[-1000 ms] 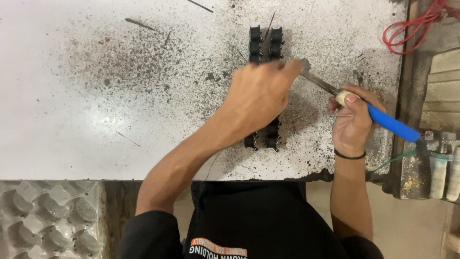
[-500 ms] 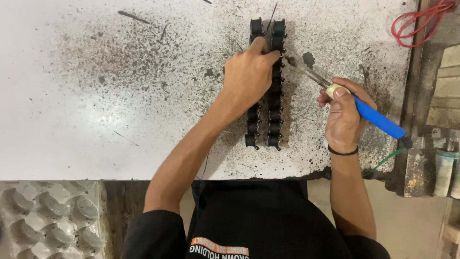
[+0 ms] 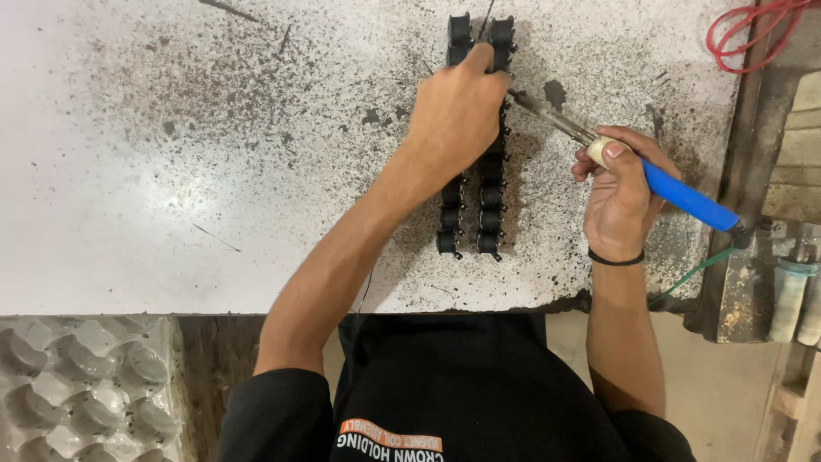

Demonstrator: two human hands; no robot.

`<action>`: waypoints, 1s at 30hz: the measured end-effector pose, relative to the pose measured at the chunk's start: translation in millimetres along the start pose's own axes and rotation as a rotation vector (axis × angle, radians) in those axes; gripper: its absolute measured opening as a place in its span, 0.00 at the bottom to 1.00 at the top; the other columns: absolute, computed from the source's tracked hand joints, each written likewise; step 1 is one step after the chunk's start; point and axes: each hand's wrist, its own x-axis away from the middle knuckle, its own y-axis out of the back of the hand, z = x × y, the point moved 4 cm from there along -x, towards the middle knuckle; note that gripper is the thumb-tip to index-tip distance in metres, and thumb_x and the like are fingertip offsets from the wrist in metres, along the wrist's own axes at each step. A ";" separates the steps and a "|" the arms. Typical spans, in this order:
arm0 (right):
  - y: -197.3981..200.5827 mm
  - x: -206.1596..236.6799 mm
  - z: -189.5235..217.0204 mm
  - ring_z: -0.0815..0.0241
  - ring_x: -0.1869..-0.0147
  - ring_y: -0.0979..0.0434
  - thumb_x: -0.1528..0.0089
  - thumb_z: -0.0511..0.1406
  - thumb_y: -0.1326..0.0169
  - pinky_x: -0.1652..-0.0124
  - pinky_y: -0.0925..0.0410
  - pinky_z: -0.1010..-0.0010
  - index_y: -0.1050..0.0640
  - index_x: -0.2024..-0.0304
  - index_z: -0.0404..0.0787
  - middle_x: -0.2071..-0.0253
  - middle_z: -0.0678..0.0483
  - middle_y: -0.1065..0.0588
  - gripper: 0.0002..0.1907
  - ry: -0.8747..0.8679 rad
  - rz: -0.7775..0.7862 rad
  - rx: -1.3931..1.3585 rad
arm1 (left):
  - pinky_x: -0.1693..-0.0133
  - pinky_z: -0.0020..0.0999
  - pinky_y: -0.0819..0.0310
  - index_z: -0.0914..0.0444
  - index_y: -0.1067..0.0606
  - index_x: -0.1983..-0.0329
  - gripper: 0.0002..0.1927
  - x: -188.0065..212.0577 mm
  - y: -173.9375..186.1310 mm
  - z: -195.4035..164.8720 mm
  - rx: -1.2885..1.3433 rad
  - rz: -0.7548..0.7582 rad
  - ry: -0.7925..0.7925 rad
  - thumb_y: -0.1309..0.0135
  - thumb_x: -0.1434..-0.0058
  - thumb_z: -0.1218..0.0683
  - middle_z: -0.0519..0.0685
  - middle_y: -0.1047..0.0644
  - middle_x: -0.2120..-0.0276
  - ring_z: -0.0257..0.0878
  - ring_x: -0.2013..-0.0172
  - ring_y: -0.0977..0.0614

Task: The person uses a soldering iron to solder wires onto rows of black plastic connector components on a workbench, working unit by unit along the rows. They then use a red test probe on the soldered units, sort finished components into plastic trays, and return to soldering more units.

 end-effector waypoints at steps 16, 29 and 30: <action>3.4 0.4 -2.2 0.53 0.65 0.21 0.31 0.33 0.45 0.64 0.27 0.65 0.22 0.50 0.26 0.61 0.42 0.23 0.13 0.046 -0.001 0.006 | 0.76 0.40 0.22 0.64 0.16 0.66 0.06 3.1 8.8 0.7 0.069 -0.107 -0.016 0.42 0.43 0.62 0.49 0.22 0.66 0.46 0.77 0.18; 8.0 -3.3 8.1 0.52 0.63 0.20 0.32 0.31 0.44 0.62 0.27 0.64 0.22 0.49 0.24 0.61 0.42 0.23 0.13 0.018 0.053 -0.010 | 0.86 0.32 0.29 0.69 0.19 0.64 0.06 -2.8 -3.1 -1.8 -0.042 -0.031 -0.053 0.46 0.42 0.64 0.56 0.22 0.68 0.40 0.83 0.21; 9.3 -6.5 11.9 0.51 0.62 0.20 0.31 0.31 0.44 0.62 0.27 0.64 0.22 0.49 0.24 0.61 0.42 0.22 0.13 0.035 0.057 -0.042 | 0.89 0.30 0.31 0.70 0.20 0.62 0.07 -7.7 5.3 -7.9 -0.056 -0.027 -0.053 0.47 0.42 0.65 0.58 0.22 0.68 0.39 0.85 0.22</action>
